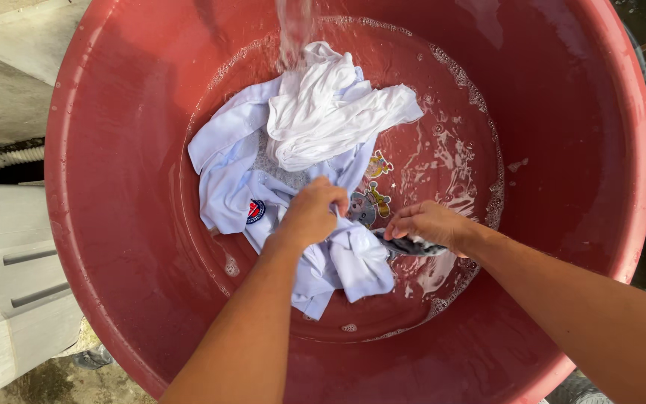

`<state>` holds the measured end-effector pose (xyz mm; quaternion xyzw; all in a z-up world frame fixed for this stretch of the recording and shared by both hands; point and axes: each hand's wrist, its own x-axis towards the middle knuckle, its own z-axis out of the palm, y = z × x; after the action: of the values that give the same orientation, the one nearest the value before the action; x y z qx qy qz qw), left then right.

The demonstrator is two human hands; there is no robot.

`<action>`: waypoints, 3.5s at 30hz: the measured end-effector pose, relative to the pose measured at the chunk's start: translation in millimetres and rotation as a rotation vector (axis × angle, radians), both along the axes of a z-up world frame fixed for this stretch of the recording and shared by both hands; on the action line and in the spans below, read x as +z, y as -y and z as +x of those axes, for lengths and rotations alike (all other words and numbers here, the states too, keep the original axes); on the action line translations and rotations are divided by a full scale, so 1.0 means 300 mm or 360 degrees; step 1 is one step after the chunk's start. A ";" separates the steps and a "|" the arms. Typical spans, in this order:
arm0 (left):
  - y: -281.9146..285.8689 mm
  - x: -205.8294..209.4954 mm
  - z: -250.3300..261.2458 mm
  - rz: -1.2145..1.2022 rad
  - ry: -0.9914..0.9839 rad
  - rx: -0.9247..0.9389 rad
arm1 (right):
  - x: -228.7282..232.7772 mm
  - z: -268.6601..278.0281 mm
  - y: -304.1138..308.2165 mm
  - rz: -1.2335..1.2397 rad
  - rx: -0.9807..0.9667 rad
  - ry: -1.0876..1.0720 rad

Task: The person washes white clothing in a red tub filled with water and soap, wrings it out, and then hangs a white tank top and a grey sock on a blue plastic hanger.

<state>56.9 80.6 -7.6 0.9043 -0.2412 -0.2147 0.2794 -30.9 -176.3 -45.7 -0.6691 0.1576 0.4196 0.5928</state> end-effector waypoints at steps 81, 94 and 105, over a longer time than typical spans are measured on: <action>0.105 0.105 0.240 -0.1307 -0.0970 0.1490 | 0.318 0.502 -0.008 -0.0292 -0.1087 0.0826; 0.225 0.218 0.276 -0.1365 -0.1077 0.1560 | 0.366 0.541 -0.203 0.0164 -0.0925 0.0762; 0.258 0.073 0.378 -0.1467 -0.0888 0.1210 | 0.301 0.588 -0.141 0.0295 -0.1490 0.0723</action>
<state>170.3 3.2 14.3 0.6247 0.1093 -0.2020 0.7463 145.3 -134.1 44.6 -0.5459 0.2693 -0.0334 0.7927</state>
